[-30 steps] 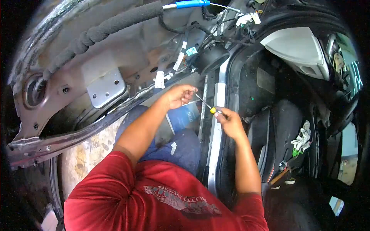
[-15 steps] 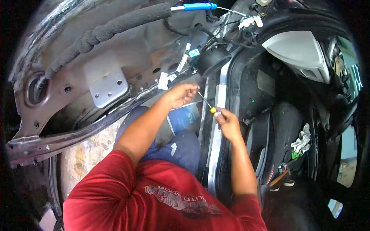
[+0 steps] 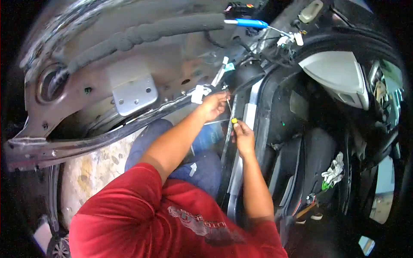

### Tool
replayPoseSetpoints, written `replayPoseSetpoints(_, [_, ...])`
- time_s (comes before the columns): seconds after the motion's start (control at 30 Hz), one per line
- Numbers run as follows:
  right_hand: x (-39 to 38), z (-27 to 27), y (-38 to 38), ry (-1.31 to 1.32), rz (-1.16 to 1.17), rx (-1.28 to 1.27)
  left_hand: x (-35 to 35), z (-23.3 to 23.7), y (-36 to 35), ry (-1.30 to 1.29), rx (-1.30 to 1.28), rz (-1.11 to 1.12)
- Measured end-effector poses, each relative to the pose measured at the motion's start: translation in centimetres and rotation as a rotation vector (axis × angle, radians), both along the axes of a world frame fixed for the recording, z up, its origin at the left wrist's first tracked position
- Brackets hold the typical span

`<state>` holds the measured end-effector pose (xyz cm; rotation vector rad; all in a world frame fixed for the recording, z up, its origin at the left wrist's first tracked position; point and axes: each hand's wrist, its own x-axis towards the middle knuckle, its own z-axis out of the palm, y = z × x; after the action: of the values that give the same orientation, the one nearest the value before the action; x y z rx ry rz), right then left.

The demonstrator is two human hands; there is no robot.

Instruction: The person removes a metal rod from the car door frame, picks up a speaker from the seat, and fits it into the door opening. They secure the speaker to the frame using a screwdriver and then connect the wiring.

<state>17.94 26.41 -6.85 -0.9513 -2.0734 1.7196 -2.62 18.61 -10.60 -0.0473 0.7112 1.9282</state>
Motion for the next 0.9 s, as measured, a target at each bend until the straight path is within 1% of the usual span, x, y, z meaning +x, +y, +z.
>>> replayPoseSetpoints(0.13, [-0.6,-0.1,0.9,-0.033,0.003,0.042,-0.1,-0.8,1.0,0.004,0.021,0.032])
replayPoseSetpoints(0.2, [-1.0,0.1,1.3,-0.027,0.030,0.025,-0.2,-1.3,1.4,0.005,0.015,0.081])
replayPoseSetpoints(0.23, [-1.3,0.3,1.2,-0.037,0.013,0.065,-0.3,-1.4,1.5,-0.037,0.050,0.082])
replayPoseSetpoints(0.27, [-1.7,0.5,1.1,-0.047,-0.003,0.104,-0.2,-1.3,1.7,-0.065,0.024,0.116])
replayPoseSetpoints(0.33, [-2.2,0.8,0.9,-0.044,0.024,0.102,-0.5,-1.2,1.7,-0.065,0.038,0.156])
replayPoseSetpoints(0.37, [-2.4,0.9,0.9,-0.040,0.037,0.097,-0.7,-0.9,1.9,-0.166,0.035,0.205])
replayPoseSetpoints(0.4, [-2.5,0.9,1.0,-0.039,0.049,0.099,-0.7,-0.9,1.8,-0.190,0.049,0.204])
replayPoseSetpoints(0.53, [-2.8,1.1,1.2,-0.024,0.015,0.114,-0.1,-1.3,2.4,-0.144,0.050,0.244])
replayPoseSetpoints(0.6, [-2.7,1.7,1.5,-0.034,0.044,-0.021,0.3,-1.3,2.9,-0.125,0.009,0.300])
replayPoseSetpoints(0.63, [-2.6,2.0,1.4,-0.033,0.049,-0.020,0.4,-1.0,2.9,-0.129,-0.012,0.314])
replayPoseSetpoints(0.67, [-2.6,2.3,1.3,-0.013,0.042,-0.085,0.7,-0.8,2.7,-0.128,-0.010,0.318])
replayPoseSetpoints(0.7, [-2.6,2.5,1.2,0.006,0.036,-0.149,0.9,-0.6,2.6,-0.069,-0.018,0.325])
replayPoseSetpoints(0.73, [-2.6,2.4,1.2,0.006,0.041,-0.146,1.2,-0.2,2.3,-0.011,-0.027,0.333])
replayPoseSetpoints(0.8, [-2.7,2.0,1.3,0.026,0.025,-0.131,1.4,0.5,1.8,-0.005,-0.042,0.341])
replayPoseSetpoints(0.87, [-2.8,2.0,1.3,0.029,0.026,-0.150,1.4,-0.2,2.7,-0.074,0.019,0.362])
replayPoseSetpoints(0.9, [-2.7,2.1,1.4,0.033,0.020,-0.171,1.3,-0.8,3.4,-0.098,0.019,0.424])
